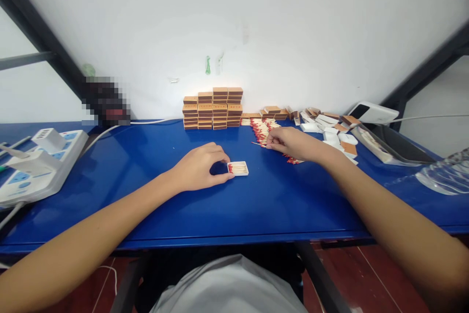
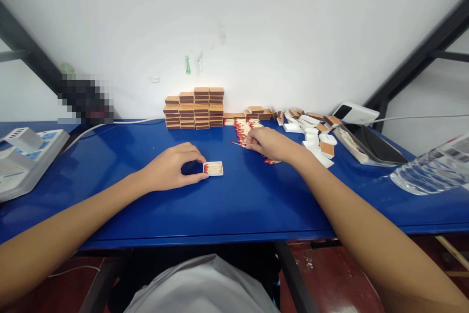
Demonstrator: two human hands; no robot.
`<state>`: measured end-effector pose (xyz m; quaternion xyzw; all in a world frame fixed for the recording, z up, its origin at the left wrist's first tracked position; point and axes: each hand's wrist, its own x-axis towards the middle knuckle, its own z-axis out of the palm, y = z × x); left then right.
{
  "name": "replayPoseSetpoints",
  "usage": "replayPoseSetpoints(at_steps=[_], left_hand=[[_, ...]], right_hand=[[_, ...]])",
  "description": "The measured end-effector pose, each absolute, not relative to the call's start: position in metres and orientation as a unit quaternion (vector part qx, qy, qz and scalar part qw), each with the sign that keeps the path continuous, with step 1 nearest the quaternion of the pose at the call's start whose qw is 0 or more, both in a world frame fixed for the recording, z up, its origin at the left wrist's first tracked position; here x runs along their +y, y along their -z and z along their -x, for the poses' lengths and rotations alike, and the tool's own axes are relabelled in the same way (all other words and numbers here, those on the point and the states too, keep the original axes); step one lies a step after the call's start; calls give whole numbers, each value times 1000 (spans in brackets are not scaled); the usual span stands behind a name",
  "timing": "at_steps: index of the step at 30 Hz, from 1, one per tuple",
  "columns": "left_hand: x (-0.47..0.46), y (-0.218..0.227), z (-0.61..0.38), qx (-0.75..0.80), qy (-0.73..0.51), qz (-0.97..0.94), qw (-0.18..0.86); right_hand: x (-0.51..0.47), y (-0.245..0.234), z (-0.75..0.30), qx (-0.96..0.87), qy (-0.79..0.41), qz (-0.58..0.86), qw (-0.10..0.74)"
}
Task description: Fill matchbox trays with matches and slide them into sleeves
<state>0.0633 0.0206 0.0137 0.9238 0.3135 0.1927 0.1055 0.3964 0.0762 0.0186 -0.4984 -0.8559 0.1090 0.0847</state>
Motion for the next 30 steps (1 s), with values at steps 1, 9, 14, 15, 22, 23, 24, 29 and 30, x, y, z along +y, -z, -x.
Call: replayPoseSetpoints(at_steps=[1, 9, 14, 15, 22, 23, 24, 29, 30], left_hand=[[21, -14, -63, 313, -193, -924, 106], [20, -14, -65, 313, -203, -922, 99], [20, -11, -67, 306, -218, -922, 92], [20, -11, -67, 305, -219, -922, 91], [22, -9, -67, 306, -220, -922, 88], [22, -9, -67, 306, -221, -922, 89], [22, -9, -67, 304, -223, -922, 90], [21, -11, -66, 305, -221, -921, 95], [20, -12, -66, 306, -219, -921, 97]], right_hand=[[75, -20, -396, -855, -112, 499, 82], [47, -34, -369, -868, -160, 449, 142], [28, -27, -338, -894, -172, 385, 153], [25, -25, -334, -896, -170, 382, 151], [15, -24, -323, -896, -167, 384, 150], [15, -25, -323, -896, -171, 383, 148], [15, -25, -323, -896, -173, 381, 148], [32, -27, -344, -889, -125, 403, 179], [39, -27, -351, -884, -106, 416, 185]])
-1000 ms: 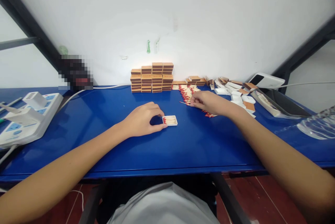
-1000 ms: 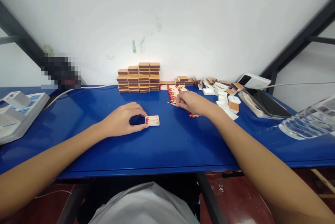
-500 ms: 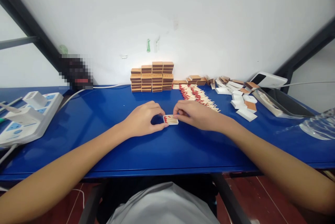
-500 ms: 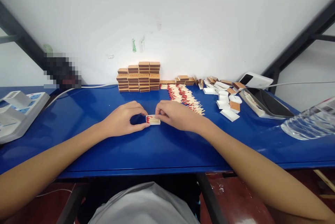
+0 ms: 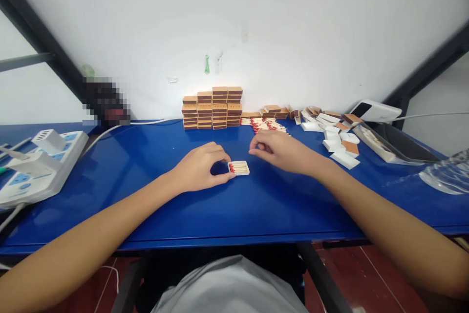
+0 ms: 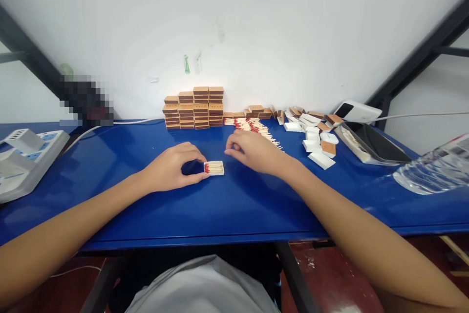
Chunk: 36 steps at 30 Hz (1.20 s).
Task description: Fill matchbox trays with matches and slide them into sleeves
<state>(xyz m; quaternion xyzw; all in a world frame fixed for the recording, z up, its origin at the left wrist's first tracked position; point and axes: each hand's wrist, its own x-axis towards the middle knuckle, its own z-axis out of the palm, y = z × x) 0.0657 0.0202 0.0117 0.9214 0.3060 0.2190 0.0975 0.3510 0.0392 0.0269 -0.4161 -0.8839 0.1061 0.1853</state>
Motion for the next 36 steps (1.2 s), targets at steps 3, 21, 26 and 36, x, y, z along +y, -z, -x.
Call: replayPoseSetpoints(at_steps=[3, 21, 26, 36], left_hand=[[19, -13, -65, 306, -214, -922, 103], [20, -12, -64, 313, -206, -921, 106], [20, -12, -64, 314, -203, -921, 109], [20, -13, -63, 311, -199, -922, 113]], right_hand=[[59, -23, -372, -865, -78, 458, 190], [77, -6, -367, -852, -91, 490, 162], [74, -9, -369, -856, -132, 486, 118], [77, -20, -401, -857, -113, 499, 67]])
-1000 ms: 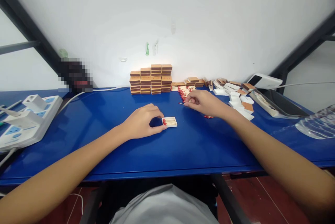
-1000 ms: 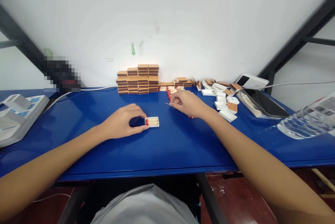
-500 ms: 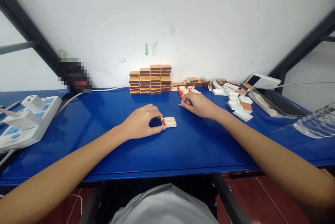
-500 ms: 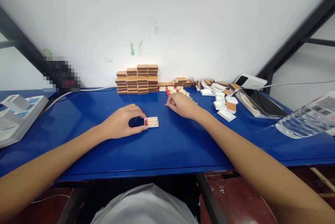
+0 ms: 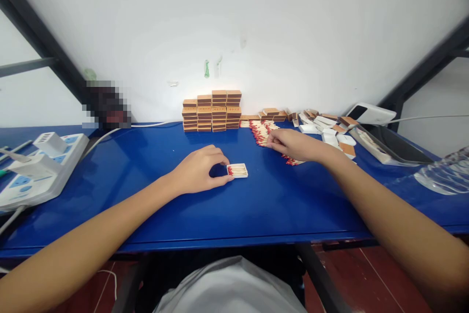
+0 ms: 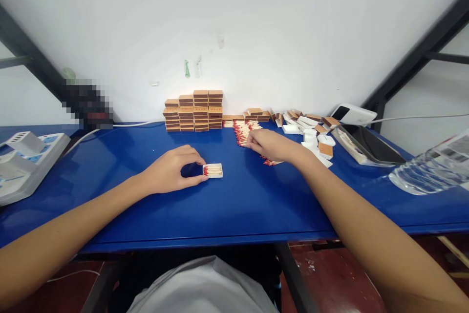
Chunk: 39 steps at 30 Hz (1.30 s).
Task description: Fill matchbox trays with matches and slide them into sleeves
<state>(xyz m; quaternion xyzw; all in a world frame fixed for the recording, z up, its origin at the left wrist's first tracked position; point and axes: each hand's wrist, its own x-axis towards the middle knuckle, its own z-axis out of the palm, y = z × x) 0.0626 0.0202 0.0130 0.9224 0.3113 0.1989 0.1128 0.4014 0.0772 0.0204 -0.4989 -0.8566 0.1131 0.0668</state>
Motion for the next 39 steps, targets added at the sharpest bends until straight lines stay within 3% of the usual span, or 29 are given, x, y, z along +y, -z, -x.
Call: replayPoseSetpoints(at_steps=[39], left_hand=[[20, -15, -62, 316, -193, -923, 110]], right_hand=[[73, -25, -399, -849, -124, 507, 84]])
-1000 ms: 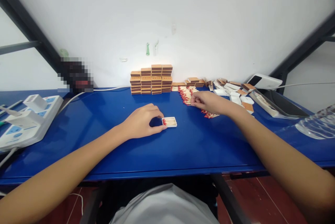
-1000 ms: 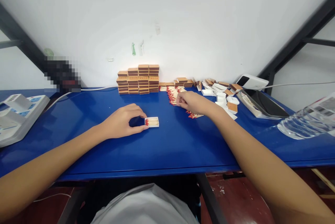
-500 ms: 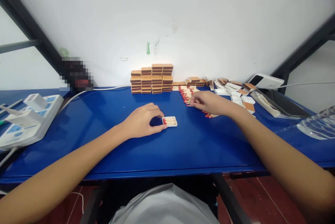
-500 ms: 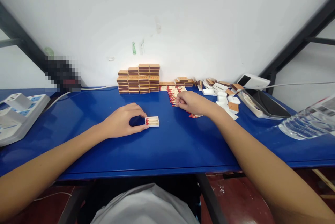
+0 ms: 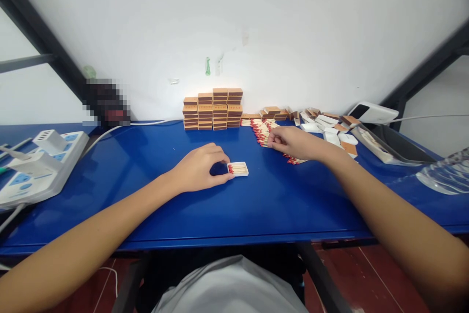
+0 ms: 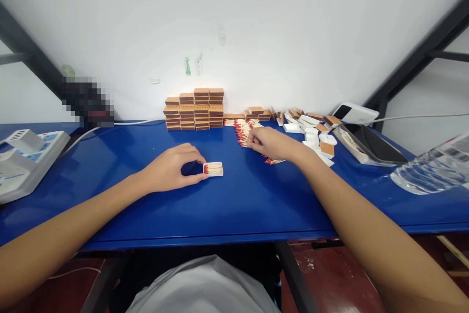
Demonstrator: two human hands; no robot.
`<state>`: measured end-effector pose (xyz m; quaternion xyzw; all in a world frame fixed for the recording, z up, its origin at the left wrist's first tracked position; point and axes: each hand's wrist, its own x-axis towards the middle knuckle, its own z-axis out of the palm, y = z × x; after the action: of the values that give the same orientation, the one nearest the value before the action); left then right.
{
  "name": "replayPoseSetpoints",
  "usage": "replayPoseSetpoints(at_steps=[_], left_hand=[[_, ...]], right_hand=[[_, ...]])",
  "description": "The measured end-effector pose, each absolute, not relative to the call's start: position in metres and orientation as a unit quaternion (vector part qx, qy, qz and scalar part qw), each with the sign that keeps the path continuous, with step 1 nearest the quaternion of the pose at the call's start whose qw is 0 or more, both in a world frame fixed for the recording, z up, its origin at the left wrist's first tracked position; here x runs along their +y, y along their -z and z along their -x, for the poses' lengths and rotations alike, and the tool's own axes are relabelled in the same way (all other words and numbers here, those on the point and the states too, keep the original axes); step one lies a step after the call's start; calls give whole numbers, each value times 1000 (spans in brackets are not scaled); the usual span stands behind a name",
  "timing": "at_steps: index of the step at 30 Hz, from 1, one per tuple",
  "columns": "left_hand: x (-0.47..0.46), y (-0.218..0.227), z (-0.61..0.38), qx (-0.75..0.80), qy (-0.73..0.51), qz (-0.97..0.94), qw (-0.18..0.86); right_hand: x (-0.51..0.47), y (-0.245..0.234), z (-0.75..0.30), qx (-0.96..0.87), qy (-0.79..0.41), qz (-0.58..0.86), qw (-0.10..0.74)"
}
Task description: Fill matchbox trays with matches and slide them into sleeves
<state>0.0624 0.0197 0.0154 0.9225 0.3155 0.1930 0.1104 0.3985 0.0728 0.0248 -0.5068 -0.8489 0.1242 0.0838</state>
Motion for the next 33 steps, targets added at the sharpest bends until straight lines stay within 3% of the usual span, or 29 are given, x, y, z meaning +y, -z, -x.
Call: replayPoseSetpoints(at_steps=[33], left_hand=[[20, -14, -63, 312, -191, -925, 102]], right_hand=[[69, -26, -392, -846, -98, 519, 70]])
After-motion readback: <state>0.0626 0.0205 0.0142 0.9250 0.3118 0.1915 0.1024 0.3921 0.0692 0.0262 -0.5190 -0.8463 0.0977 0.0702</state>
